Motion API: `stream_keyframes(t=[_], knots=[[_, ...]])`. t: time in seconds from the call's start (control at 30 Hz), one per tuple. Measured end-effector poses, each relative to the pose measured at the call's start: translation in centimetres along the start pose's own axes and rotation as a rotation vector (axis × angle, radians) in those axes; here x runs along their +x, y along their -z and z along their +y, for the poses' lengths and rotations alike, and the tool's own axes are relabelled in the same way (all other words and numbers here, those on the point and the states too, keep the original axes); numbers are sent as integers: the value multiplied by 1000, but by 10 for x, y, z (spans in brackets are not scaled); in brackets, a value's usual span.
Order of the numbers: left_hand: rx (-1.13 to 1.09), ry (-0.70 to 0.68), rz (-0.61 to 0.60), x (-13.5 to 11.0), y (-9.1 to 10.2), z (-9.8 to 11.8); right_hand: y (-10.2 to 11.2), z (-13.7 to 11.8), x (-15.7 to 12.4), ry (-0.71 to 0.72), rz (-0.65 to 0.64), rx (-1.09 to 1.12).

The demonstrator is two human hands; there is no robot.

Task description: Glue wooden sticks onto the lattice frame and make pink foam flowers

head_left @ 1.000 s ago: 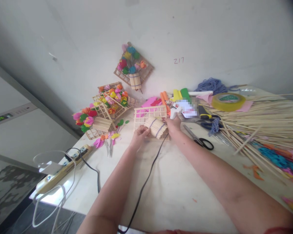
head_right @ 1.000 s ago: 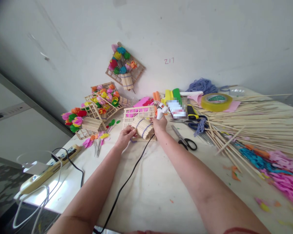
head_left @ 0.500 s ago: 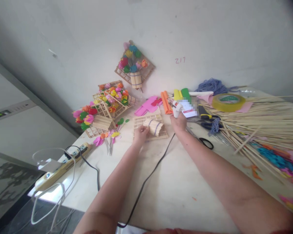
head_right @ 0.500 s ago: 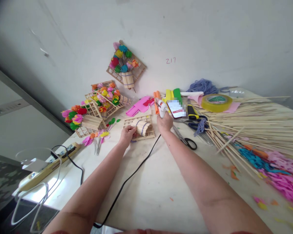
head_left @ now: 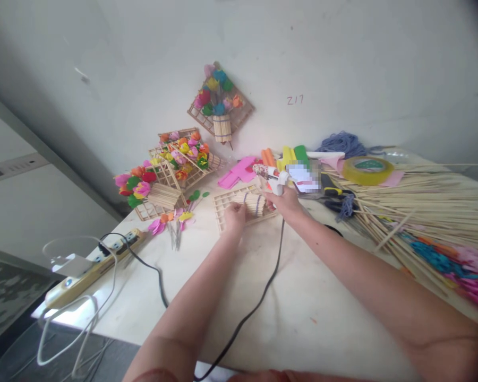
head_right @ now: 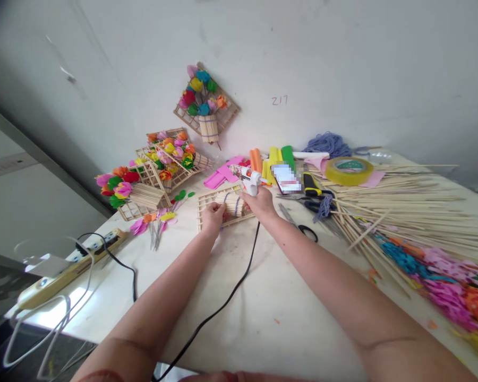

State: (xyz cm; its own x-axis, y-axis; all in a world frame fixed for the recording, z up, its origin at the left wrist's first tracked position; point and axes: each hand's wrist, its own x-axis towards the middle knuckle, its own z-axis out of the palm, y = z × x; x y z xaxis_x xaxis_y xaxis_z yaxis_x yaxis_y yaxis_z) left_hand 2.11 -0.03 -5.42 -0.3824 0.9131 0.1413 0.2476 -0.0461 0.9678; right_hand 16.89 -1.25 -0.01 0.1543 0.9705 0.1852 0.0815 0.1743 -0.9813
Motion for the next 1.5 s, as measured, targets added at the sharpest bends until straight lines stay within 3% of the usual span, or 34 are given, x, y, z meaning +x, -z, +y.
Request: stream_keyframes(t=[0.23, 0.47, 0.77, 0.9, 1.2, 1.5], knots=[[124, -66, -78, -4, 12, 7, 8, 0, -19, -66, -90, 91], [188, -126, -19, -7, 11, 5, 16, -4, -19, 18, -235, 114], [262, -343, 151, -11, 8, 8, 19, 2, -15, 33, -221, 50], [275, -389, 161, -14, 9, 9, 22, -3, -15, 33, -236, 31], [236, -417, 132, -12, 9, 9, 35, -12, -10, 53, -335, -111], [196, -265, 101, -6, 10, 6, 38, -10, -7, 22, -401, -163]])
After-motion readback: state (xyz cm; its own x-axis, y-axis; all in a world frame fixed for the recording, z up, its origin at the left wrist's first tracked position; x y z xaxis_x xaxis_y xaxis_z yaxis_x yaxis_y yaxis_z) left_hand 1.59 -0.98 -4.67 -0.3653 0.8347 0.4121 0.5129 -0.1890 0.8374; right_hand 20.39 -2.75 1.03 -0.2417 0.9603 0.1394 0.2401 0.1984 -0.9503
